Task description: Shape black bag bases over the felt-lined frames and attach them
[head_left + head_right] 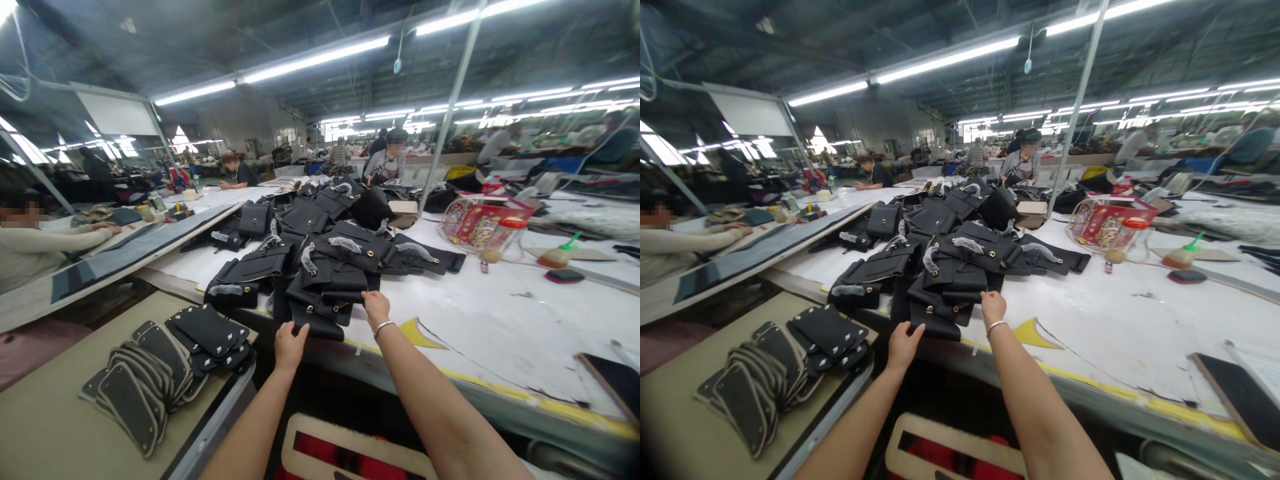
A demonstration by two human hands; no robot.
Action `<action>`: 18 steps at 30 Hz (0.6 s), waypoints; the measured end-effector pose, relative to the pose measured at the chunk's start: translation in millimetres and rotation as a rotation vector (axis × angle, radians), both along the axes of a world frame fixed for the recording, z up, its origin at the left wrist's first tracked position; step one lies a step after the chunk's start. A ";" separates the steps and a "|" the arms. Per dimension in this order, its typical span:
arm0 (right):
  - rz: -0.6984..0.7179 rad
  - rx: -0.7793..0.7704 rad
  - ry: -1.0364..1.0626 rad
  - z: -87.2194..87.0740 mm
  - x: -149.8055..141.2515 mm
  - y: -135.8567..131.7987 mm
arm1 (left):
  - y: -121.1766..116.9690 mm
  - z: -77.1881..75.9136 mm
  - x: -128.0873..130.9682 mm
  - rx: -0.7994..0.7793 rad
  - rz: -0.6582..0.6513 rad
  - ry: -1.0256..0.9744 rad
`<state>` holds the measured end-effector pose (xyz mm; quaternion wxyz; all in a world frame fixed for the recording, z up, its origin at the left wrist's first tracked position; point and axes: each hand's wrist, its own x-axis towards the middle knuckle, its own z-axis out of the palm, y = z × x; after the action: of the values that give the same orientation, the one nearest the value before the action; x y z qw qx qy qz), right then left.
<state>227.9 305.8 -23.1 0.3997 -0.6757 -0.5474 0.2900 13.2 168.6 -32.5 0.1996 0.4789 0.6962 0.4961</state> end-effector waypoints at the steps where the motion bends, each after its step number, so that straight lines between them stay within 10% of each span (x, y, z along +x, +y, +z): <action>1: -0.031 -0.006 -0.026 -0.5 0.7 -2.6 | 2.2 1.9 -1.0 0.005 -0.029 -0.052; 7: -0.099 0.094 -0.198 5.4 -17.3 -35.5 | 14.9 36.3 -26.7 0.050 -0.218 -0.249; 12: 0.327 0.503 -0.687 1.4 -48.8 -70.8 | 11.1 77.9 -49.3 0.054 -0.347 -0.384; 18: 0.404 0.330 -0.827 -21.7 -63.3 -67.9 | -29.8 142.8 -67.9 0.095 -0.256 -0.366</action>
<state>164.6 237.8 -44.7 0.1863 -0.5419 -0.8192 -0.0217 -54.7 138.8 110.3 0.3612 0.4740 0.5578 0.5777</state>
